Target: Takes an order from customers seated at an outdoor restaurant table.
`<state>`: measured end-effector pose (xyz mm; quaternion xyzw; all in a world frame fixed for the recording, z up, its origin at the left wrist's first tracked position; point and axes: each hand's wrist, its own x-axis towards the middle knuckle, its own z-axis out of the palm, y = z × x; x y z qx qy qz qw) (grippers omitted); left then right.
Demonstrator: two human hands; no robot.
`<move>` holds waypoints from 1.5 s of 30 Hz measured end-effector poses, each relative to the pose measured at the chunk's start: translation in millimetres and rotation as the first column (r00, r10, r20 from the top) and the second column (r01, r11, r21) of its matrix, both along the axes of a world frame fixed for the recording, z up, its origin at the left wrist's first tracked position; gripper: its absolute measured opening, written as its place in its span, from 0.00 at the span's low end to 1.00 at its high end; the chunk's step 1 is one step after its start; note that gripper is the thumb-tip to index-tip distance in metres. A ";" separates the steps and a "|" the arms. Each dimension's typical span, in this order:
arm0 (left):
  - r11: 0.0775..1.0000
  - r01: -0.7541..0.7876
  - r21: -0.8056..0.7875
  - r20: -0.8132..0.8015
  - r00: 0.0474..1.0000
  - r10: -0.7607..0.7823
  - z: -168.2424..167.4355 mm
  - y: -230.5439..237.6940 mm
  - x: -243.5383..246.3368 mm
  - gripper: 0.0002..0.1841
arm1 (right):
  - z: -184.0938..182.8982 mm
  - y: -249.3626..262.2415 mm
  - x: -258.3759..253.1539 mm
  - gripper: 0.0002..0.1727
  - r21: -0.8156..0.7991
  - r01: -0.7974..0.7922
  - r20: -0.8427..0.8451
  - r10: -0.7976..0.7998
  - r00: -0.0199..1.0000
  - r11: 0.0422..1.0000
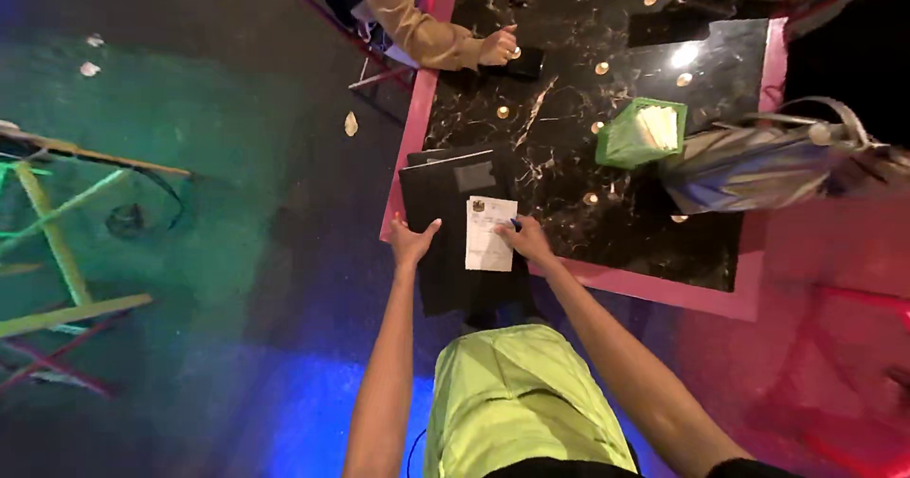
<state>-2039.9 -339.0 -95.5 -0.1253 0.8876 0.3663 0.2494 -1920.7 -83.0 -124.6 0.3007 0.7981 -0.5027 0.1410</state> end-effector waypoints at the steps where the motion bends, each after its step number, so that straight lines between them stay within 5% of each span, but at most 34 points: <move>1: 1.000 0.008 -0.014 0.004 1.000 -0.008 0.0 1.3 0.8 0.58 | 3.6 -5.9 2.4 0.25 0.064 0.039 0.008 -0.040 0.999 0.997; 4: 0.996 0.047 -0.074 -0.019 0.999 -0.048 -7.9 4.0 3.0 0.56 | 21.1 -14.1 6.8 0.25 0.150 0.085 0.009 -0.088 0.996 0.985; 8: 0.992 0.112 -0.065 -0.093 0.989 -0.117 -16.7 13.0 8.9 0.55 | 71.5 -13.4 17.5 0.22 0.068 0.107 -0.081 -0.101 0.992 0.992; 14: 0.979 0.199 -0.042 -0.118 0.972 -0.203 -3.1 35.8 28.6 0.53 | 159.0 -0.1 41.0 0.11 -0.377 -0.025 -0.316 -0.103 0.943 0.926; 16: 0.984 0.161 0.070 -0.238 0.961 -0.140 26.6 32.6 38.6 0.45 | 181.9 2.1 49.1 0.10 -0.436 -0.058 -0.361 -0.115 0.925 0.898; 18: 0.923 0.136 0.359 -0.265 0.963 -0.039 78.2 28.0 52.1 0.28 | 200.6 3.8 55.4 0.10 -0.450 -0.080 -0.390 -0.115 0.914 0.890; 21: 0.648 0.089 0.756 -0.023 0.994 -0.110 157.8 27.4 79.1 0.32 | 219.9 7.1 64.2 0.10 -0.460 -0.121 -0.426 -0.099 0.900 0.880; 25: 0.542 0.174 0.822 -0.052 0.971 -0.234 212.1 41.6 106.2 0.31 | 240.2 12.9 71.1 0.10 -0.453 -0.182 -0.486 -0.070 0.871 0.873; 28: 0.465 0.194 0.863 -0.093 0.968 -0.232 230.7 57.9 119.1 0.19 | 248.7 21.5 75.1 0.10 -0.469 -0.211 -0.503 -0.063 0.862 0.858; 32: 0.476 0.198 0.857 -0.123 0.975 -0.185 241.2 76.5 136.5 0.12 | 254.5 35.4 84.4 0.10 -0.487 -0.200 -0.515 -0.094 0.852 0.850; 41: 0.480 0.112 0.870 -0.093 0.994 -0.064 245.9 99.5 169.8 0.20 | 262.7 52.7 105.4 0.09 -0.487 -0.148 -0.535 -0.161 0.829 0.861; 45: 0.570 0.111 0.814 -0.150 0.989 0.022 243.6 101.1 176.2 0.12 | 262.2 52.7 108.6 0.09 -0.499 -0.122 -0.522 -0.186 0.832 0.858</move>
